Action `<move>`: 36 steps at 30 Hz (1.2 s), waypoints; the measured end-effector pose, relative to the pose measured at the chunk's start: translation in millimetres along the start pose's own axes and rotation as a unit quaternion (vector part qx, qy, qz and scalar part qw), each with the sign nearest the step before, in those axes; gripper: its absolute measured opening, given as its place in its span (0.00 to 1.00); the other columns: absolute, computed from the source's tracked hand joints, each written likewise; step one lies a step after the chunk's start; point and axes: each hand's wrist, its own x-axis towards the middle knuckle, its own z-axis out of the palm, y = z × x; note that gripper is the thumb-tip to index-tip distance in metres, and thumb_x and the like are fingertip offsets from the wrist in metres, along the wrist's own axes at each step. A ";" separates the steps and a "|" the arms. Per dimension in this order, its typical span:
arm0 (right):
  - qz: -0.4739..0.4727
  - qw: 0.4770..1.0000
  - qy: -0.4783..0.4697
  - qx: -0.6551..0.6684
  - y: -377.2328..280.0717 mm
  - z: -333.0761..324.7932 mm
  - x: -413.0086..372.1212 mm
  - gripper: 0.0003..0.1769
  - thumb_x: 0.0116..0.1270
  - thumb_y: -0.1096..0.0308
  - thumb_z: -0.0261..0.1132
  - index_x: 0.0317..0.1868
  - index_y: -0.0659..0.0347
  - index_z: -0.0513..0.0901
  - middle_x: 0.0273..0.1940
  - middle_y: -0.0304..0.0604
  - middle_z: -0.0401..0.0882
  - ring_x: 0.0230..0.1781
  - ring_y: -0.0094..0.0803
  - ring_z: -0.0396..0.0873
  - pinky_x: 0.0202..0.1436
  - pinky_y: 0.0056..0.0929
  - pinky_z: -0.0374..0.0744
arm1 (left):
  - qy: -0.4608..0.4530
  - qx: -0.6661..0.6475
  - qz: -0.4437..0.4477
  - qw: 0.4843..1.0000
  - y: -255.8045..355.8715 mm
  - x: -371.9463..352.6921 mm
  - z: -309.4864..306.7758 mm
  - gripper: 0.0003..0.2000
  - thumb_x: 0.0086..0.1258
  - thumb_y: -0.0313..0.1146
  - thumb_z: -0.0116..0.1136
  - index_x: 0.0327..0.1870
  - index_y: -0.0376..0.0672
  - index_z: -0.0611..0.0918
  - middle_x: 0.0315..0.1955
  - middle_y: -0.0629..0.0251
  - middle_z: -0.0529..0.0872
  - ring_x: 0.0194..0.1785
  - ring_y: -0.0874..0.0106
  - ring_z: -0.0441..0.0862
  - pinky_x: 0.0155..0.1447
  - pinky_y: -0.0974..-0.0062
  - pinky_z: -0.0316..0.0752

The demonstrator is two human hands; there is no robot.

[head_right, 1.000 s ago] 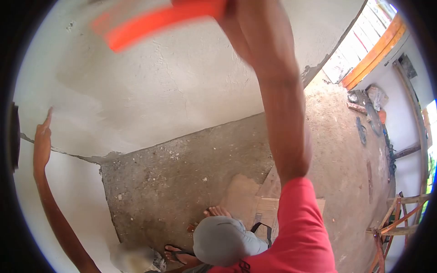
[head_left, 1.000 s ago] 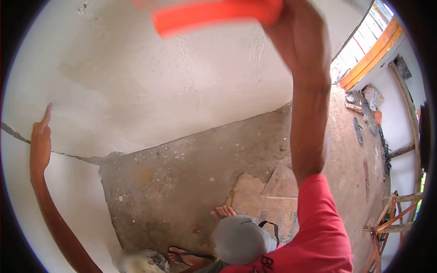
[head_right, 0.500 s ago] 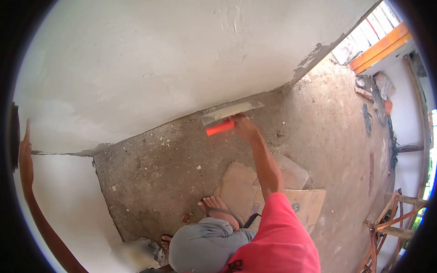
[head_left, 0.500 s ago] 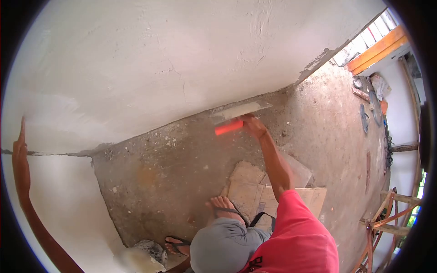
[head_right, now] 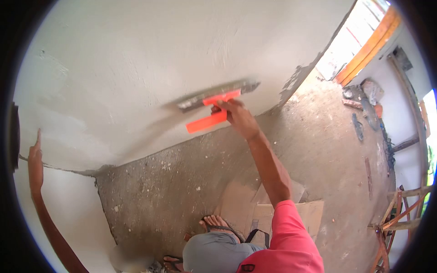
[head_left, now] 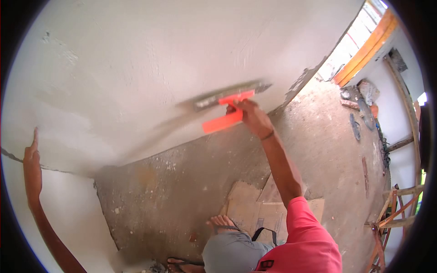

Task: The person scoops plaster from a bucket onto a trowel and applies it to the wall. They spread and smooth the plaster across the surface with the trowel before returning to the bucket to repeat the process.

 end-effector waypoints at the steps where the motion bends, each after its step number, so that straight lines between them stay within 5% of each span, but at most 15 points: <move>1: -0.146 0.975 -0.007 -0.167 -43.3 16.0 -4.6 0.16 0.71 0.67 0.63 0.53 0.69 0.82 0.44 0.45 0.84 0.45 0.31 0.81 0.53 0.28 0.78 | -0.001 -0.008 -0.012 1.000 4.0 -0.6 -1.1 0.26 0.76 0.29 0.32 0.74 0.58 0.67 0.53 0.57 0.75 0.60 0.64 0.73 0.71 0.69 0.61; 4: -0.364 0.751 0.041 -0.549 -162.4 51.2 -1.4 0.17 0.71 0.70 0.62 0.57 0.70 0.78 0.48 0.46 0.84 0.49 0.33 0.82 0.53 0.31 0.81 | -0.005 -0.028 -0.027 0.999 11.7 -5.4 -5.4 0.28 0.74 0.25 0.33 0.74 0.59 0.67 0.51 0.57 0.75 0.57 0.64 0.73 0.70 0.70 0.63; 6: -0.287 0.921 -0.138 -0.226 -246.6 70.6 26.7 0.18 0.75 0.63 0.56 0.57 0.67 0.77 0.53 0.47 0.81 0.53 0.35 0.81 0.58 0.37 0.80 | -0.002 -0.038 -0.008 0.999 8.6 -5.8 -4.8 0.28 0.73 0.26 0.33 0.74 0.59 0.68 0.50 0.57 0.74 0.57 0.64 0.73 0.70 0.69 0.63; 7: -0.222 0.953 -0.197 -0.063 -288.8 80.3 40.7 0.19 0.77 0.60 0.53 0.58 0.66 0.76 0.55 0.47 0.80 0.54 0.37 0.80 0.60 0.41 0.80 | -0.016 -0.039 -0.007 0.999 8.1 -4.9 -6.5 0.28 0.73 0.25 0.33 0.74 0.59 0.67 0.50 0.57 0.74 0.57 0.63 0.73 0.70 0.69 0.63; 9: -0.310 0.918 -0.237 -0.068 -329.3 154.1 -14.9 0.19 0.78 0.63 0.51 0.56 0.73 0.73 0.50 0.51 0.77 0.51 0.37 0.77 0.55 0.33 0.81 | -0.044 -0.041 -0.009 0.998 9.8 -3.4 -13.5 0.28 0.73 0.25 0.33 0.74 0.59 0.67 0.50 0.57 0.74 0.56 0.63 0.73 0.69 0.68 0.63; 12: -0.399 0.866 -0.300 -0.013 -328.1 149.3 -5.5 0.19 0.78 0.64 0.50 0.56 0.73 0.74 0.53 0.52 0.77 0.53 0.38 0.78 0.56 0.36 0.81 | -0.017 -0.081 -0.021 0.996 14.4 -8.9 -12.5 0.29 0.72 0.24 0.34 0.74 0.60 0.67 0.47 0.57 0.73 0.54 0.62 0.73 0.68 0.66 0.64; 14: -0.388 0.858 -0.329 0.069 -276.7 144.9 -20.4 0.17 0.78 0.63 0.50 0.52 0.68 0.77 0.51 0.48 0.81 0.52 0.39 0.80 0.57 0.43 0.80 | -0.013 -0.035 -0.003 0.999 13.7 -11.1 -12.9 0.29 0.72 0.24 0.36 0.74 0.61 0.66 0.46 0.56 0.74 0.52 0.62 0.73 0.67 0.65 0.65; 15: -0.366 0.879 -0.300 0.058 -228.2 147.3 -35.3 0.16 0.77 0.63 0.51 0.53 0.68 0.76 0.52 0.48 0.80 0.54 0.38 0.77 0.59 0.39 0.76 | -0.019 -0.008 0.003 1.000 8.3 -11.1 -9.3 0.30 0.72 0.23 0.37 0.74 0.61 0.66 0.45 0.56 0.74 0.51 0.61 0.73 0.67 0.65 0.65; 17: -0.271 0.935 -0.126 0.191 -111.5 150.9 -62.4 0.22 0.74 0.58 0.56 0.61 0.62 0.73 0.60 0.47 0.76 0.61 0.38 0.74 0.61 0.41 0.74 | 0.060 0.010 0.078 0.995 -14.4 -7.8 10.9 0.29 0.73 0.24 0.39 0.74 0.62 0.66 0.43 0.56 0.73 0.49 0.61 0.73 0.65 0.65 0.66; 19: -0.171 0.958 -0.073 0.219 5.4 145.6 -72.9 0.20 0.74 0.59 0.56 0.60 0.62 0.75 0.57 0.46 0.78 0.59 0.37 0.75 0.62 0.39 0.73 | 0.049 0.039 0.075 0.995 -12.7 -9.7 9.2 0.29 0.73 0.24 0.39 0.74 0.62 0.66 0.42 0.58 0.73 0.47 0.63 0.73 0.64 0.67 0.67; 24: -0.052 0.965 -0.209 0.148 243.7 149.0 -80.0 0.17 0.73 0.64 0.55 0.56 0.63 0.80 0.50 0.42 0.83 0.56 0.35 0.77 0.64 0.36 0.69 | 0.061 0.011 0.123 0.990 -31.5 -11.2 23.2 0.28 0.74 0.25 0.39 0.74 0.64 0.66 0.42 0.59 0.73 0.45 0.66 0.72 0.62 0.69 0.68; 28: 0.056 0.974 -0.168 -0.139 270.6 207.2 -42.5 0.16 0.72 0.63 0.60 0.52 0.66 0.81 0.46 0.43 0.84 0.52 0.33 0.78 0.61 0.33 0.71 | 0.098 0.042 0.120 0.987 -24.9 -12.5 31.2 0.27 0.75 0.25 0.40 0.73 0.63 0.68 0.41 0.59 0.74 0.42 0.66 0.73 0.61 0.69 0.69; 31: 0.136 0.982 -0.127 -0.009 313.3 229.2 -18.0 0.16 0.70 0.65 0.63 0.50 0.69 0.79 0.47 0.47 0.83 0.53 0.34 0.79 0.62 0.34 0.73 | 0.068 0.137 0.053 0.987 -14.9 -10.9 25.4 0.27 0.77 0.28 0.32 0.75 0.66 0.65 0.57 0.61 0.77 0.60 0.69 0.74 0.73 0.70 0.63; 36: 0.169 0.966 -0.057 0.188 336.2 247.6 11.0 0.15 0.69 0.69 0.64 0.51 0.71 0.78 0.47 0.46 0.82 0.48 0.34 0.80 0.60 0.33 0.74 | 0.071 0.095 0.124 0.985 -36.5 -2.4 25.5 0.27 0.77 0.28 0.33 0.74 0.66 0.66 0.56 0.60 0.77 0.59 0.68 0.75 0.71 0.70 0.64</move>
